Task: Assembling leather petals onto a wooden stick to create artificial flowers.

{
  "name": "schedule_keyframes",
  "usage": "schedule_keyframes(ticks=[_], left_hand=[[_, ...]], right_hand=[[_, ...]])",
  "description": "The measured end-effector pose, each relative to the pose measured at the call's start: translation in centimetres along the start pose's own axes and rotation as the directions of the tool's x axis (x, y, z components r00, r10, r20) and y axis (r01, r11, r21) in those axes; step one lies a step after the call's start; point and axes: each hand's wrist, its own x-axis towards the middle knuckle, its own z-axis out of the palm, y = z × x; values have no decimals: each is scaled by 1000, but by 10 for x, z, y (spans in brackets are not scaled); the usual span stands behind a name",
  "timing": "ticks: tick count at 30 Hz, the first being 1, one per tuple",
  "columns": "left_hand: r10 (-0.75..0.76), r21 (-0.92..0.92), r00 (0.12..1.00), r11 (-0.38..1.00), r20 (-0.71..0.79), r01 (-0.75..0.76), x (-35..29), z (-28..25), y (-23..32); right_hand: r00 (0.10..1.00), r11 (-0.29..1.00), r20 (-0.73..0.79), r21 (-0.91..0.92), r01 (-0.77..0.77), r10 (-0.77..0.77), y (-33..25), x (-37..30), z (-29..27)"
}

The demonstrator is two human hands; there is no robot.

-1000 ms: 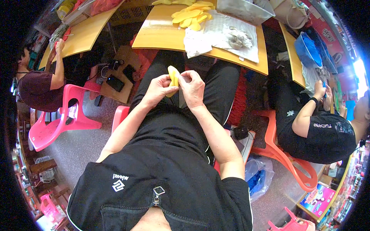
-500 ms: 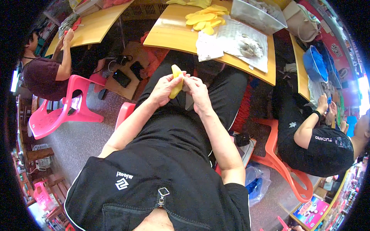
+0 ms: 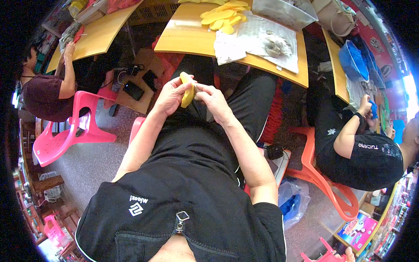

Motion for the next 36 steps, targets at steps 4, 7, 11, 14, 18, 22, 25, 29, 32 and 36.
schedule_keyframes(ticks=[4, 7, 11, 14, 18, 22, 25, 29, 32, 36], left_hand=[[31, 85, 999, 996, 43, -35, 0, 1, -10], [16, 6, 997, 1000, 80, -17, -6, 12, -7], [29, -38, 986, 999, 166, -23, -10, 25, -4], [42, -34, 979, 999, 201, -36, -9, 30, -3], [61, -2, 990, 998, 128, -61, -5, 22, -13], [35, 51, 999, 998, -18, -34, -4, 11, -16], [32, -1, 998, 999, -60, -32, -3, 11, -17], [-6, -18, 1000, 1000, -31, 6, -4, 18, -17], [-3, 66, 1000, 998, -5, 3, -3, 15, -23], [-34, -38, 999, 999, -37, 33, -4, 17, -22]], right_hand=[[993, 991, 36, 69, -117, 115, -5, -5, 0], [973, 975, 70, -33, -220, 222, -15, -10, 0], [967, 969, 116, 67, -237, 228, -17, -11, -9], [978, 960, 156, 220, -172, 139, -16, -10, -9], [993, 992, 103, 109, -68, 57, -11, -8, -6], [999, 992, -20, 118, 38, -36, 0, -2, -2], [977, 992, -189, 63, 108, -95, -4, -2, 0], [938, 980, -293, -124, 158, -188, 10, 6, -5], [892, 953, -349, -194, 231, -287, 13, 8, -6], [917, 928, -292, -329, 172, -273, 1, -2, 4]])
